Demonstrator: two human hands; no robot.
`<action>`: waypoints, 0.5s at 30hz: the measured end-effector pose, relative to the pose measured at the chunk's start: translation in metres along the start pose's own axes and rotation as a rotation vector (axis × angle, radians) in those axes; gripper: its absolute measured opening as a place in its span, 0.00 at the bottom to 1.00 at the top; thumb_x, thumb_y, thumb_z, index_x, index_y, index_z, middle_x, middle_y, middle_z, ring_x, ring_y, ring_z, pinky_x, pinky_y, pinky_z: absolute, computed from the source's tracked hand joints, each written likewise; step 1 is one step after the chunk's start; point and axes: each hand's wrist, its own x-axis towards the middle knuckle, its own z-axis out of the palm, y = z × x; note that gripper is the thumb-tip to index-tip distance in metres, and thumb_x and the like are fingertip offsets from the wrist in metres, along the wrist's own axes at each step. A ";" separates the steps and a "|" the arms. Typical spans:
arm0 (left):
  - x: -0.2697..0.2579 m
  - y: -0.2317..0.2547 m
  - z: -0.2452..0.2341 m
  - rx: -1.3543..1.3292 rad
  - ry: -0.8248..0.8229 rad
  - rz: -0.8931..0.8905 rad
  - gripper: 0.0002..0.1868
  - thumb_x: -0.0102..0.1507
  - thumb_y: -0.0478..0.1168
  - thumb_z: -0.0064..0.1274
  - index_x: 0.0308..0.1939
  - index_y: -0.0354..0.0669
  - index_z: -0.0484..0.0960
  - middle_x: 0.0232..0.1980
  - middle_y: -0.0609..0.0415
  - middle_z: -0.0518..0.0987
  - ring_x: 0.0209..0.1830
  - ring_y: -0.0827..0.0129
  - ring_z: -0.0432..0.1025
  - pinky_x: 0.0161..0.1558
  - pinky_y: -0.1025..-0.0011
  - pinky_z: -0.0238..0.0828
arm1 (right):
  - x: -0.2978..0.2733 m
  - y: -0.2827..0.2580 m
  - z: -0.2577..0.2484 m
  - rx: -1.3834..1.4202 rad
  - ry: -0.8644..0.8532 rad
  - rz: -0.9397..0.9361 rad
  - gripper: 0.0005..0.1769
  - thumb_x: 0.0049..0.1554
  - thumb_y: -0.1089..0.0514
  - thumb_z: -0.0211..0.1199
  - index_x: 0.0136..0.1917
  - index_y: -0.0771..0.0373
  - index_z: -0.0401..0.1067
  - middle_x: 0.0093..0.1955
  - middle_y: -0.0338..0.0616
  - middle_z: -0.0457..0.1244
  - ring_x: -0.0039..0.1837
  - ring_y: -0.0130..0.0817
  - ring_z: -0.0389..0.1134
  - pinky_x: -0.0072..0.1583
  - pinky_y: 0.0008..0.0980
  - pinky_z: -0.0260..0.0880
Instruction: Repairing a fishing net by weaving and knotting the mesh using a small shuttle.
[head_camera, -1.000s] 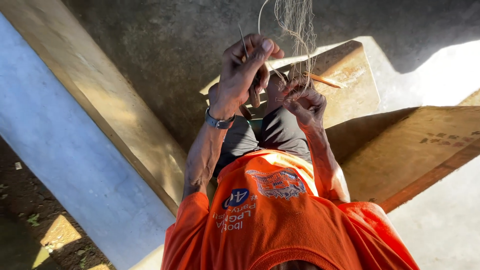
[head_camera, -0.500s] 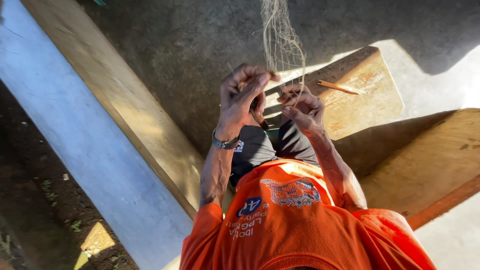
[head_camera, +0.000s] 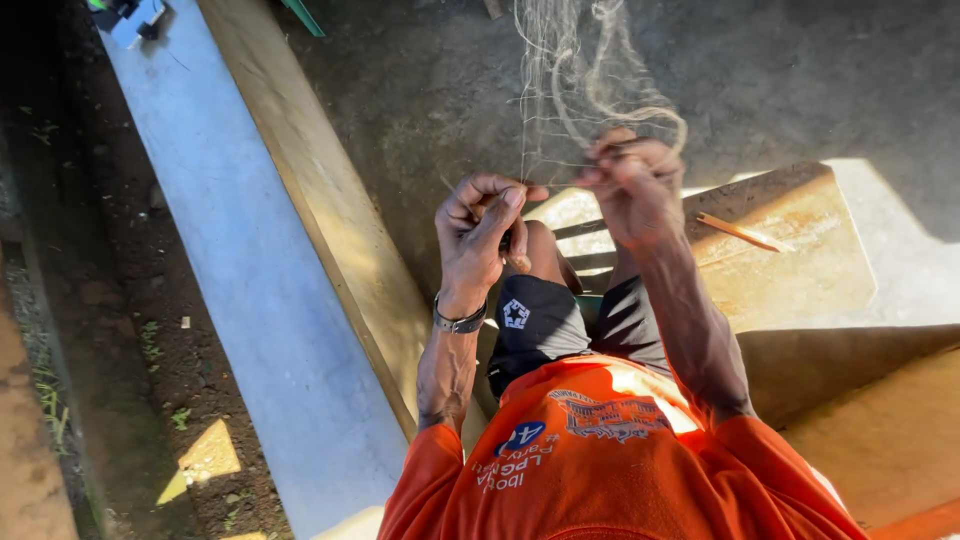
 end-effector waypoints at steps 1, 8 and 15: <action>0.002 -0.009 0.000 -0.010 -0.008 0.025 0.05 0.70 0.29 0.52 0.43 0.26 0.78 0.39 0.30 0.83 0.17 0.68 0.76 0.13 0.74 0.75 | -0.008 -0.010 -0.008 0.050 0.066 -0.032 0.12 0.63 0.60 0.61 0.48 0.74 0.68 0.55 0.68 0.61 0.47 0.44 0.73 0.56 0.46 0.80; 0.005 -0.045 0.026 -0.091 -0.194 -0.061 0.06 0.72 0.33 0.52 0.48 0.32 0.81 0.40 0.39 0.85 0.20 0.73 0.77 0.15 0.78 0.76 | -0.042 -0.074 0.027 0.222 0.158 0.247 0.13 0.70 0.50 0.52 0.57 0.60 0.66 0.48 0.49 0.68 0.42 0.29 0.67 0.45 0.28 0.70; -0.002 -0.035 0.028 0.084 -0.291 -0.051 0.05 0.69 0.34 0.56 0.44 0.34 0.82 0.25 0.44 0.81 0.14 0.73 0.73 0.17 0.81 0.72 | -0.037 -0.080 0.042 -0.038 0.095 0.322 0.14 0.56 0.71 0.63 0.57 0.77 0.70 0.29 0.41 0.58 0.27 0.18 0.57 0.34 0.25 0.71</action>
